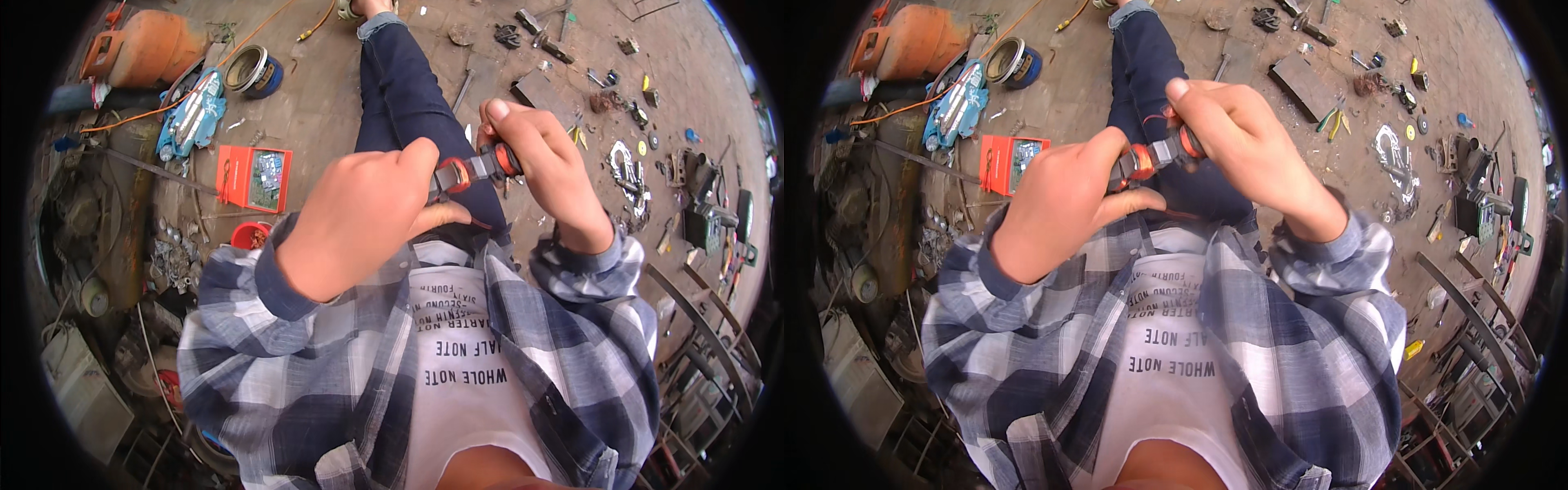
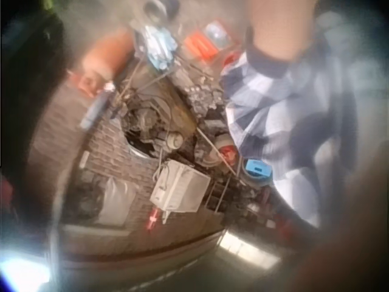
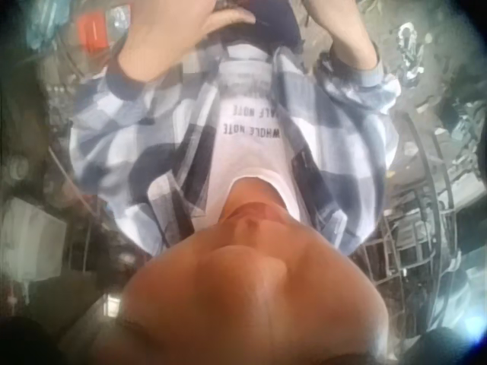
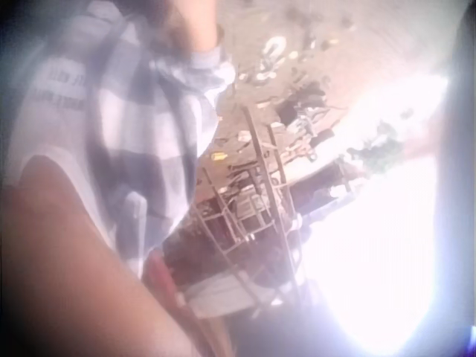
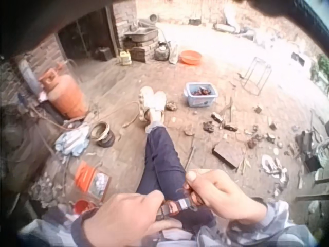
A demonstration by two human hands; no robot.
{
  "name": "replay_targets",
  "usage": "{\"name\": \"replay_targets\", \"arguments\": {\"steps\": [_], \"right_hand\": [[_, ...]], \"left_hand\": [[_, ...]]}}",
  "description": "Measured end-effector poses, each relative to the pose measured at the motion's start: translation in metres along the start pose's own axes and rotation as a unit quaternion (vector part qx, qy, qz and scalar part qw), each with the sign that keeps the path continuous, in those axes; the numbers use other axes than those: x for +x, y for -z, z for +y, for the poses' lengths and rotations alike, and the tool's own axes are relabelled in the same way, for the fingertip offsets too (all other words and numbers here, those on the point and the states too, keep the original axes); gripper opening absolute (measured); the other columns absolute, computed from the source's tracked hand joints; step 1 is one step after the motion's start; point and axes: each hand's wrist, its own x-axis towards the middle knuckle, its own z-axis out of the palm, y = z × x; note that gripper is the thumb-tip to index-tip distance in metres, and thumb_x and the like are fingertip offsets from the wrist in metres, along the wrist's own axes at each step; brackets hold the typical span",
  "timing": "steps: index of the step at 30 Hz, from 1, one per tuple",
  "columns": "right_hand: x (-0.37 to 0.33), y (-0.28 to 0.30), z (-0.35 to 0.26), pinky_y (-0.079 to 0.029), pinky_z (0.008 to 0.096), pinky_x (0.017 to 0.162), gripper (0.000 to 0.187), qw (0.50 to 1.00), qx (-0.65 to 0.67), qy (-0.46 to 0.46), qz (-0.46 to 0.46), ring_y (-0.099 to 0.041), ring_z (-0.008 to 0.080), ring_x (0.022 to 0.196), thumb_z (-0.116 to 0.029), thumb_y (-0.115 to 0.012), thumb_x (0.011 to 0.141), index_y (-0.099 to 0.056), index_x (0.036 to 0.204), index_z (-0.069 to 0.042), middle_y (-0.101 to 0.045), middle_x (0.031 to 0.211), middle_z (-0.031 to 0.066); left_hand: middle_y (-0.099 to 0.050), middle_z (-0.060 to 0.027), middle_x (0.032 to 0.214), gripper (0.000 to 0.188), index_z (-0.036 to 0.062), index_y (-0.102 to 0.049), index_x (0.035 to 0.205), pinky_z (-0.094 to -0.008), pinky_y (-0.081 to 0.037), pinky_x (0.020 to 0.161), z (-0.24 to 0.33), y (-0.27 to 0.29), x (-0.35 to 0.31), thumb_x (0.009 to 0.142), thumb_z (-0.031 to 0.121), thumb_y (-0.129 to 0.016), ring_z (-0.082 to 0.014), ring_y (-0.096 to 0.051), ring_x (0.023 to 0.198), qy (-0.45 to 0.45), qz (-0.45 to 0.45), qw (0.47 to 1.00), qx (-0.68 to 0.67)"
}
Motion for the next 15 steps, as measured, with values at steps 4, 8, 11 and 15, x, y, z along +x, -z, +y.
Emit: {"name": "replay_targets", "arguments": {"steps": [4,8,11,15], "right_hand": [[0.013,0.011,-0.006,-0.038,0.0305,0.052,0.048,0.981,-0.185,0.051,-0.018,-0.046,0.0117,0.055,-0.033,-0.044,0.099,-0.054,0.071,0.004,-0.048,0.059,0.0074],[0.013,0.010,-0.037,-0.037,0.0282,0.051,0.054,0.988,-0.155,-0.022,-0.004,-0.045,0.0095,0.053,-0.043,-0.050,0.095,-0.056,0.066,0.001,-0.049,0.055,0.0029],[0.010,0.006,-0.046,-0.035,0.0242,0.058,0.045,0.995,-0.065,0.050,0.062,-0.044,0.0090,0.064,-0.041,-0.048,0.097,-0.058,0.083,0.001,-0.052,0.075,0.0013],[0.020,0.019,-0.045,-0.036,0.0267,0.057,0.039,0.951,-0.209,0.218,-0.062,-0.046,0.0099,0.065,-0.034,-0.054,0.094,-0.055,0.087,0.005,-0.048,0.074,0.0029]], "left_hand": [[-0.057,-0.0175,0.066,0.045,0.0011,-0.049,0.087,-0.0409,-0.044,0.053,-0.009,0.013,0.014,0.073,0.034,-0.077,-0.0375,-0.057,0.062,-0.032,-0.065,0.995,0.062],[-0.046,-0.0097,0.054,0.038,-0.0028,-0.050,0.084,-0.0293,-0.039,0.045,-0.017,0.026,0.031,0.080,0.027,-0.073,-0.0229,-0.049,0.046,-0.034,-0.151,0.978,-0.137],[-0.042,-0.0008,0.054,0.035,0.0002,-0.050,0.081,-0.0240,-0.034,0.042,-0.002,0.038,0.030,0.086,0.030,-0.067,-0.0096,-0.042,0.044,0.228,-0.271,0.794,-0.493],[-0.041,0.0023,0.054,0.066,-0.0003,-0.046,0.078,-0.0194,-0.027,0.034,-0.014,0.031,0.020,0.084,0.065,-0.053,-0.0037,-0.030,0.036,0.174,-0.321,0.687,-0.628]]}}
